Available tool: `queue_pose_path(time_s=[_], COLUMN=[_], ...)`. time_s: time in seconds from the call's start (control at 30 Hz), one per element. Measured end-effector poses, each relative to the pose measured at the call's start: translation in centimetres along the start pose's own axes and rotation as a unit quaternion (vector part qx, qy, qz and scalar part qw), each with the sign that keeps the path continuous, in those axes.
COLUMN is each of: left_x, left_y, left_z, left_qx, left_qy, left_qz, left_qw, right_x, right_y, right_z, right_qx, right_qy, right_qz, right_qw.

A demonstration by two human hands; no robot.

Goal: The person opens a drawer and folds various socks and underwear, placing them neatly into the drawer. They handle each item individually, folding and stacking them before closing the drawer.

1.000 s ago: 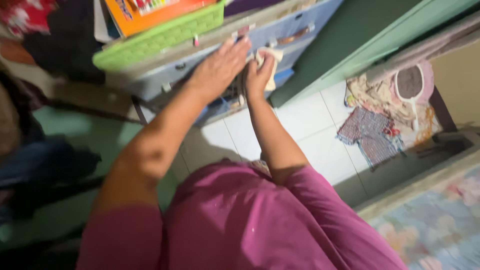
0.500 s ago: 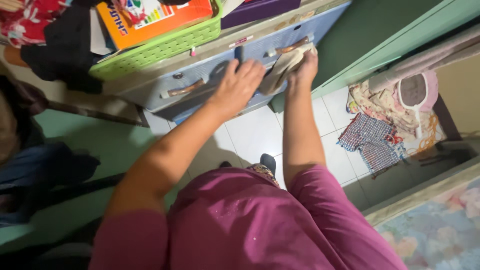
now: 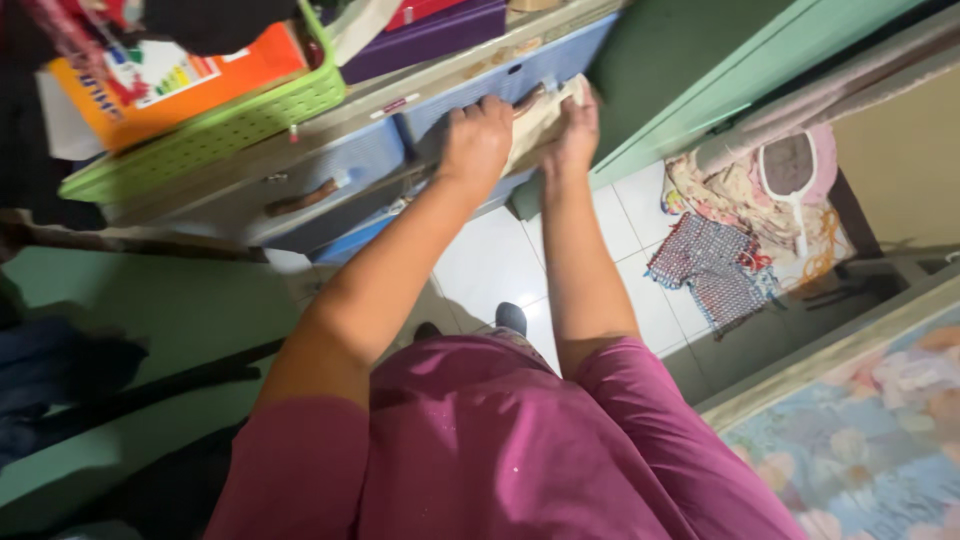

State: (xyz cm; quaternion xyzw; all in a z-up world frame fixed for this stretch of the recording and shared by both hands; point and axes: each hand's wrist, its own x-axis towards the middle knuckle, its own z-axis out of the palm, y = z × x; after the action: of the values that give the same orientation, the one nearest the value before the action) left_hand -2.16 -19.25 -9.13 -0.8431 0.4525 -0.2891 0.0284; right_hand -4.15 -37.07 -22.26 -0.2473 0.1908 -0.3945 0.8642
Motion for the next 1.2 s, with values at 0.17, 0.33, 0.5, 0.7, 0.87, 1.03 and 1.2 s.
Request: queue_pose_path(time_s=[0.17, 0.33, 0.5, 0.7, 0.87, 1.03, 1.2], left_x=[1.3, 1.2, 1.5, 1.7, 2.1, 1.5, 1.6], left_y=[-0.8, -2.2, -1.9, -1.8, -2.4, -1.9, -2.2], left_z=[0.4, 0.0, 0.4, 0.5, 0.0, -0.2, 0.4], left_qx=[-0.064, -0.085, -0.11, -0.11, -0.117, -0.111, -0.128], left_qy=[-0.025, -0.049, -0.082, -0.093, -0.069, -0.077, -0.055], left_qz=[0.023, 0.055, 0.047, 0.052, 0.05, 0.05, 0.059], left_qw=[0.997, 0.994, 0.989, 0.988, 0.989, 0.99, 0.988], right_x=[-6.5, -5.6, -0.3, -6.3, -4.0, -4.5, -2.4], right_y=[6.3, 2.9, -1.1, 4.1, -1.8, -4.3, -0.4], right_z=[1.2, 1.0, 2.9, 0.9, 1.5, 6.0, 3.4], right_qx=[-0.153, -0.203, 0.029, -0.341, -0.351, -0.388, -0.39], right_qy=[0.015, -0.069, 0.045, -0.065, 0.048, -0.042, -0.007], right_qz=[0.043, -0.053, -0.045, -0.151, -0.222, -0.387, -0.313], right_qw=[0.987, 0.975, 0.998, 0.926, 0.908, 0.835, 0.866])
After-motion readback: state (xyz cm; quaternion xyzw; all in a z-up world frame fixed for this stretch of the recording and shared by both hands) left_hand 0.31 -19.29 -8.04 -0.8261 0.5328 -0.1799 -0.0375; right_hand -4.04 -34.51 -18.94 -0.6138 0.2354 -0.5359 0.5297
